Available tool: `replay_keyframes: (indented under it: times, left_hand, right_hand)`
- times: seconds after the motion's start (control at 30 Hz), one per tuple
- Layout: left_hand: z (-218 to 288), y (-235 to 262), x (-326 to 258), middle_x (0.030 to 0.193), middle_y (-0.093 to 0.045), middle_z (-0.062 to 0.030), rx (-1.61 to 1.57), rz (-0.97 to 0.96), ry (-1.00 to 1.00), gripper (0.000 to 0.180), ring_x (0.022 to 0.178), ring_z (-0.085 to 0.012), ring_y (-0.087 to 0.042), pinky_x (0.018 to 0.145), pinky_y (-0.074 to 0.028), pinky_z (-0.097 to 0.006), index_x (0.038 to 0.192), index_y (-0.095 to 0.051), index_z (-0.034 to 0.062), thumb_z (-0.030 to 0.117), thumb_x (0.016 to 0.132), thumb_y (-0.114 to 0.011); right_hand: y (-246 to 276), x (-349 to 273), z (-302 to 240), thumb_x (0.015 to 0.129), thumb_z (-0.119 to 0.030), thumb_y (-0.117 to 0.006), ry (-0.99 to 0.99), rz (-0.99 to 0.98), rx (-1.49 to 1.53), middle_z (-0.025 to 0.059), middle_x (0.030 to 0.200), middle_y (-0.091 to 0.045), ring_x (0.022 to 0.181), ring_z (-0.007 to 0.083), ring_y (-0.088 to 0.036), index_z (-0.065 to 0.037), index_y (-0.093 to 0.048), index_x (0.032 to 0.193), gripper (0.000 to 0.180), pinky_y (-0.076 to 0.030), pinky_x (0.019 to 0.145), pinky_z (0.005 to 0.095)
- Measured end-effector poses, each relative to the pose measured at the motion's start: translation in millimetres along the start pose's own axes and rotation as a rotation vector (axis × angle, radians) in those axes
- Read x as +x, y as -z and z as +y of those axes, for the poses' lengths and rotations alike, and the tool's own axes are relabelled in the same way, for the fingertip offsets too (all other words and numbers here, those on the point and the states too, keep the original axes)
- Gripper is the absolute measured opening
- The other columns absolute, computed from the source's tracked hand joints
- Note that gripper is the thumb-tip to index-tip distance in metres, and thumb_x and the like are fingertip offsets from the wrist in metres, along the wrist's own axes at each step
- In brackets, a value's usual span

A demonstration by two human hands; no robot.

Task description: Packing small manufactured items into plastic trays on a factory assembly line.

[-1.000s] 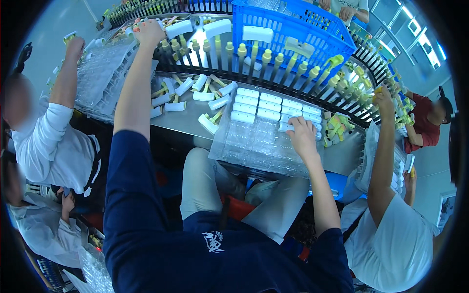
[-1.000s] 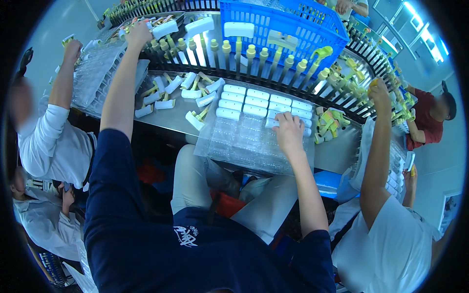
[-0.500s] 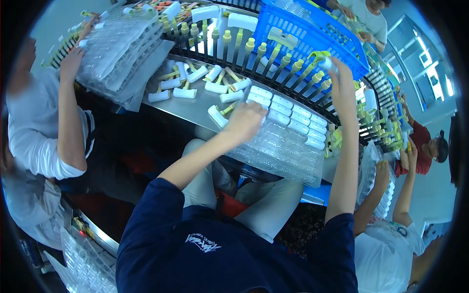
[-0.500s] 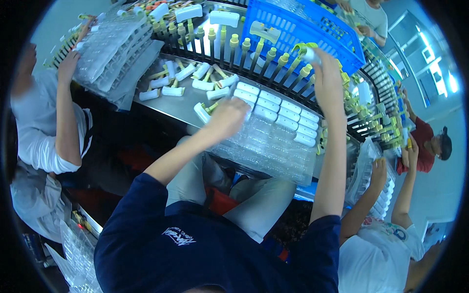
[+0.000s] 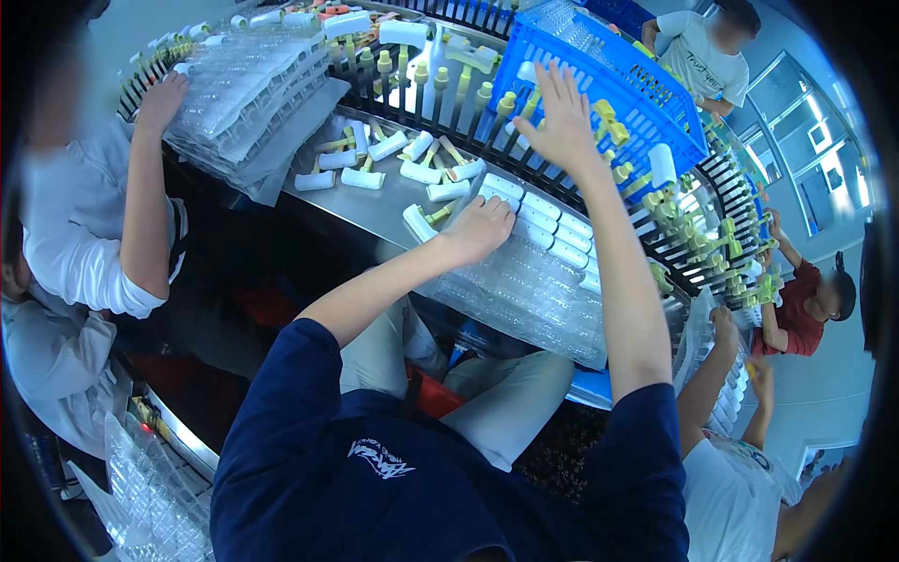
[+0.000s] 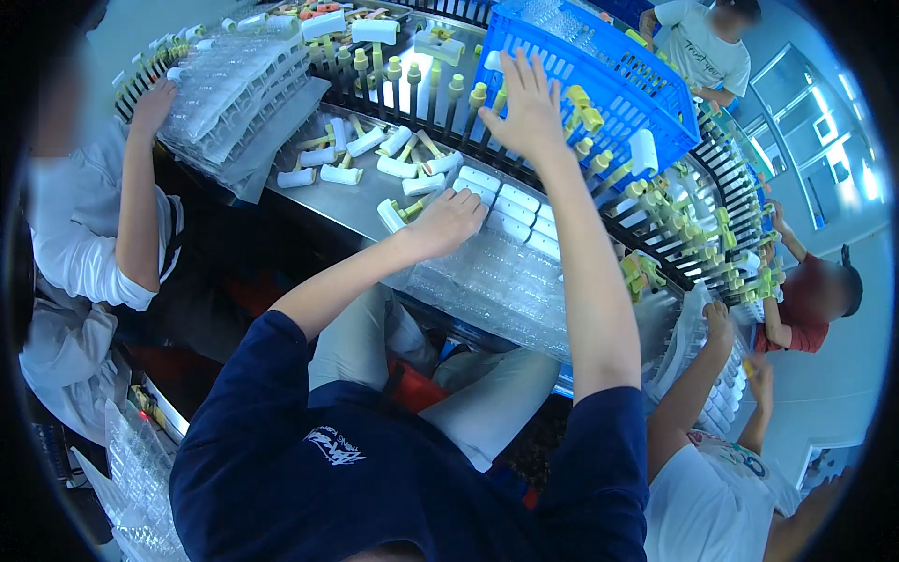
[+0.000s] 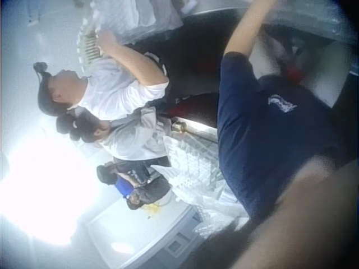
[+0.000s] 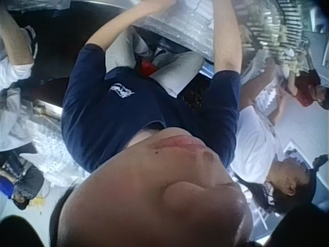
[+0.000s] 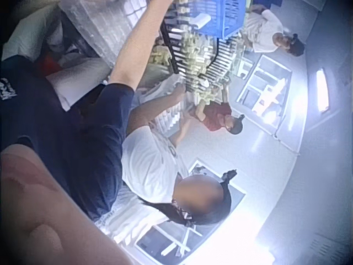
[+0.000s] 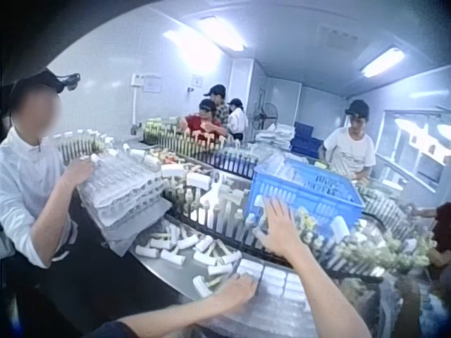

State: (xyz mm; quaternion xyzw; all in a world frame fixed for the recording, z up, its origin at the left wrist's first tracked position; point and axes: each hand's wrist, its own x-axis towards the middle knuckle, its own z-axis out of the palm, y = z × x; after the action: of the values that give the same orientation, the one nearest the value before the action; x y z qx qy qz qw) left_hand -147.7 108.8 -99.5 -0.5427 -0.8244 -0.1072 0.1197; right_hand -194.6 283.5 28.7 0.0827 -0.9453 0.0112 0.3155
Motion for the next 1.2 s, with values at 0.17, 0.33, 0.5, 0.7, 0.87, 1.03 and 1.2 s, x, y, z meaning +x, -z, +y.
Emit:
replay_keyframes:
  times: [0.17, 0.33, 0.5, 0.7, 0.87, 1.03, 1.2]
  left_hand:
    - [-16, 58, 18, 0.104, -0.060, -0.0149, -0.224, 0.307, 0.086, 0.028, 0.099, -0.0354, -0.058, 0.086, -0.046, -0.046, 0.116, -0.056, 0.0039, 0.012, 0.089, -0.060]
    - [-71, 145, 103, 0.107, -0.063, -0.0106, 0.136, 0.745, -0.232, 0.031, 0.110, -0.0294, -0.058, 0.095, -0.043, -0.044, 0.120, -0.060, 0.0113, 0.016, 0.090, -0.062]
    - [-136, 139, 153, 0.112, -0.065, -0.0086, 0.096, 0.371, -0.246, 0.033, 0.111, -0.0277, -0.059, 0.095, -0.047, -0.040, 0.125, -0.063, 0.0138, 0.018, 0.092, -0.060]
    - [-176, 126, 139, 0.128, -0.059, -0.0156, -0.211, 0.184, -0.128, 0.038, 0.120, -0.0320, -0.054, 0.102, -0.043, -0.043, 0.137, -0.052, 0.0155, 0.027, 0.101, -0.051]
    - [-172, 120, 115, 0.127, -0.057, -0.0110, 0.094, 0.264, -0.111, 0.043, 0.122, -0.0344, -0.050, 0.102, -0.041, -0.048, 0.125, -0.056, 0.0179, 0.036, 0.089, -0.067]
    - [-198, 113, 100, 0.129, -0.056, -0.0100, 0.194, 0.370, 0.008, 0.041, 0.127, -0.0370, -0.046, 0.105, -0.041, -0.048, 0.121, -0.056, 0.0188, 0.033, 0.085, -0.069]
    - [-190, 100, 71, 0.130, -0.055, -0.0109, 0.390, 0.746, 0.162, 0.045, 0.127, -0.0340, -0.047, 0.103, -0.038, -0.052, 0.127, -0.054, 0.0118, 0.019, 0.083, -0.066]
  right_hand:
    - [65, -84, -36, 0.086, -0.016, -0.067, -0.161, 0.245, 0.350, 0.0202, 0.141, -0.047, 0.131, 0.0382, -0.044, -0.006, -0.051, 0.136, 0.053, -0.035, 0.110, 0.0439]
    - [94, -183, -32, 0.090, -0.012, -0.062, -0.393, 0.112, 0.330, 0.0186, 0.133, -0.051, 0.125, 0.0365, -0.049, -0.004, -0.057, 0.128, 0.039, -0.039, 0.106, 0.0420]
    - [106, -241, -25, 0.090, -0.010, -0.063, -0.506, 0.072, 0.274, 0.0178, 0.130, -0.054, 0.123, 0.0357, -0.051, -0.004, -0.060, 0.123, 0.034, -0.040, 0.105, 0.0413]
    - [98, -261, -5, 0.087, -0.009, -0.064, -0.481, -0.013, 0.242, 0.0179, 0.122, -0.058, 0.115, 0.0376, -0.053, -0.005, -0.062, 0.118, 0.031, -0.043, 0.099, 0.0445]
    - [65, -276, 23, 0.086, -0.012, -0.066, -0.519, -0.136, 0.176, 0.0154, 0.120, -0.059, 0.110, 0.0362, -0.055, -0.005, -0.064, 0.114, 0.029, -0.045, 0.095, 0.0453]
    - [46, -277, 31, 0.082, -0.011, -0.069, -0.463, -0.162, 0.102, 0.0117, 0.111, -0.060, 0.104, 0.0336, -0.056, -0.008, -0.067, 0.105, 0.023, -0.047, 0.088, 0.0449]
    - [47, -267, 38, 0.077, -0.010, -0.075, -0.464, -0.296, 0.136, 0.0104, 0.106, -0.058, 0.104, 0.0334, -0.055, -0.010, -0.066, 0.101, 0.026, -0.047, 0.089, 0.0440]
